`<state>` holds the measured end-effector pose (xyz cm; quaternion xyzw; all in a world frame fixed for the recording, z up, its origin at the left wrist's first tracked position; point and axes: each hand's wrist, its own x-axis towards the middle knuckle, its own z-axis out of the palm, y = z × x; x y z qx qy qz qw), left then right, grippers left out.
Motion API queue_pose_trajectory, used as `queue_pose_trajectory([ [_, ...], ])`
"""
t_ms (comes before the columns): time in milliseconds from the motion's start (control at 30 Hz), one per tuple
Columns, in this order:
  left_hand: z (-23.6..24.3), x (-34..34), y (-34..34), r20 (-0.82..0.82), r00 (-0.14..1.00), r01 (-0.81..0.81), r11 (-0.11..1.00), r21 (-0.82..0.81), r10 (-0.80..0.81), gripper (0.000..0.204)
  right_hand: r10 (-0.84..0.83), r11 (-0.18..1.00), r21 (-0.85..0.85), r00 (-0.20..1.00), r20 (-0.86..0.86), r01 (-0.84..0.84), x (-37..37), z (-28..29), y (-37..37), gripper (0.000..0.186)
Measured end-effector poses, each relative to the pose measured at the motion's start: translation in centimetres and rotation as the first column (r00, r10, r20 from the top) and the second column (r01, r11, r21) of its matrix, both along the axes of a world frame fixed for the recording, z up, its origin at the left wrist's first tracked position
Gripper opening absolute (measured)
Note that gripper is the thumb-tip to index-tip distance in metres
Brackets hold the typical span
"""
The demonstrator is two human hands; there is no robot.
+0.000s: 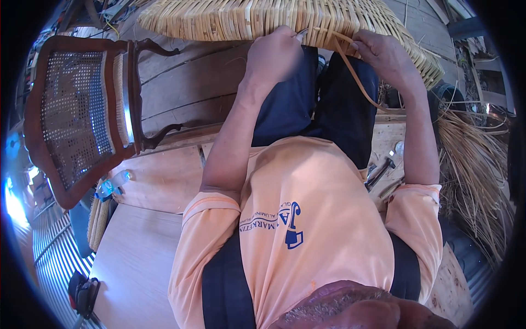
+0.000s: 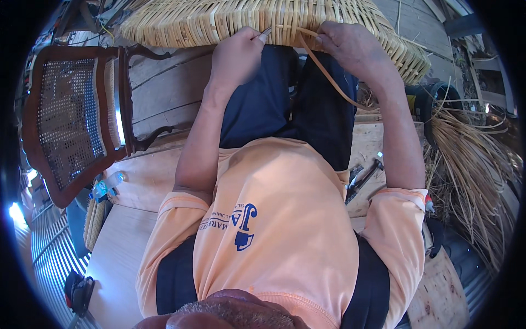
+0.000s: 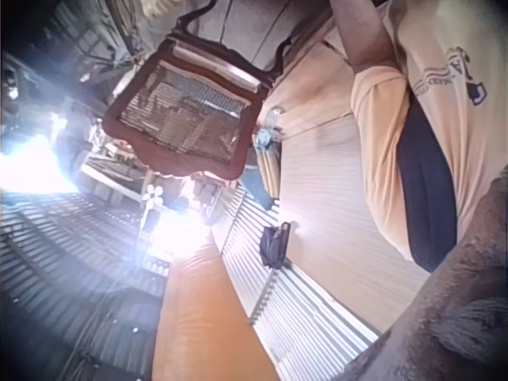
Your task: Weaving and trimming rattan material to repair or create a furniture component.
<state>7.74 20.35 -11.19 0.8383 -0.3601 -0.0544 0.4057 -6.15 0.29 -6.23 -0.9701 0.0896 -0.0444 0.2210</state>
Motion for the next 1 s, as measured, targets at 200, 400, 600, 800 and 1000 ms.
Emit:
queue_pose_trajectory([
  [200,-0.5,-0.8,-0.4,0.014,0.998,-0.054,0.998,-0.021,0.055,0.017,-0.021,1.0,-0.015,0.999,-0.026,0.021,-0.1,-0.3,0.1,0.024],
  [400,-1.3,-1.3,-0.6,0.101,0.991,-0.079,0.992,-0.096,0.089,0.016,-0.058,0.997,0.05,0.997,-0.048,0.061,-0.2,-0.8,0.1,0.022],
  [600,-2.7,-1.5,-0.8,0.282,0.95,-0.096,0.985,-0.143,0.133,0.014,-0.129,0.985,-0.11,0.99,0.057,0.134,0.2,-1.7,1.9,0.024],
  [800,-2.2,-1.6,-0.7,0.355,0.916,-0.122,0.972,-0.2,0.188,0.012,-0.126,0.959,-0.266,0.988,-0.092,0.098,0.5,-1.3,1.8,0.022],
  [1000,-1.1,-0.3,-0.2,0.116,0.993,-0.01,0.998,-0.061,0.017,0.018,-0.04,0.998,0.045,0.999,0.014,0.039,0.1,-1.0,0.1,0.024],
])
